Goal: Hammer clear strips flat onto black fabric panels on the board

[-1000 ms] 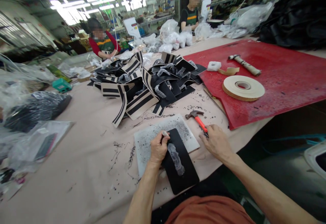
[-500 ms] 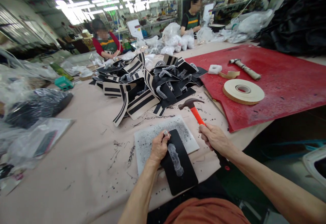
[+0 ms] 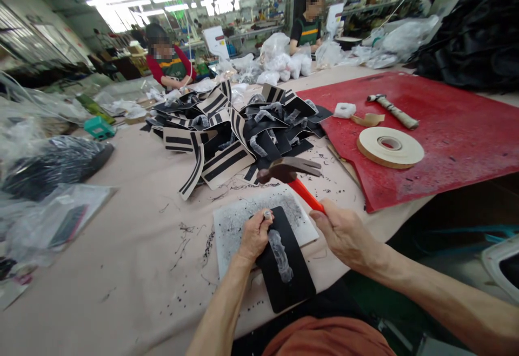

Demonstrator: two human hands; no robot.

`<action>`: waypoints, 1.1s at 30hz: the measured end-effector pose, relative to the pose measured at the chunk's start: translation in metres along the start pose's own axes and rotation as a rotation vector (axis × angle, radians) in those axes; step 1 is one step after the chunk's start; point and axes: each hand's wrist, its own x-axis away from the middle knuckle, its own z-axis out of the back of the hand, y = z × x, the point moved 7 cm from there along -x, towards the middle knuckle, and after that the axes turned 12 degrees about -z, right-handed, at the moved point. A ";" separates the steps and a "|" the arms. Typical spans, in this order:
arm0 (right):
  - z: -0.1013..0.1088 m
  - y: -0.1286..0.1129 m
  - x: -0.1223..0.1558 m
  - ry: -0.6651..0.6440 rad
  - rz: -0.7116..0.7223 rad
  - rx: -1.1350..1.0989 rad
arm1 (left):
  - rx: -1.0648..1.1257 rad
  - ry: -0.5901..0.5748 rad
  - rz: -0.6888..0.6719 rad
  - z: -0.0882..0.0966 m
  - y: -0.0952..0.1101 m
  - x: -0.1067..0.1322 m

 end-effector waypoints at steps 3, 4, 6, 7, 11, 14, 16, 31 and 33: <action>-0.007 0.000 0.001 -0.134 0.032 0.077 | -0.022 -0.014 -0.016 0.000 0.002 -0.001; -0.004 0.000 -0.001 -0.159 0.042 0.090 | -0.026 -0.015 -0.021 0.001 0.004 -0.001; 0.014 -0.004 -0.007 -0.098 0.034 0.019 | -0.016 -0.018 -0.027 0.001 0.005 -0.001; 0.026 -0.005 -0.010 -0.019 0.009 -0.058 | -0.007 -0.015 -0.028 0.001 0.006 -0.001; 0.041 -0.002 -0.007 0.198 -0.073 -0.220 | 0.009 -0.011 -0.035 0.001 0.006 -0.001; 0.010 -0.004 0.001 -0.044 0.054 -0.014 | -0.007 -0.021 -0.027 0.001 0.004 0.000; 0.005 0.000 0.001 -0.135 0.058 0.059 | -0.009 -0.024 -0.023 0.001 0.003 0.001; -0.063 0.098 -0.013 -0.053 -0.338 0.145 | 0.048 0.029 0.014 0.005 0.004 -0.001; -0.067 0.058 -0.009 0.018 -0.125 0.103 | 0.038 0.042 0.011 0.006 0.004 0.000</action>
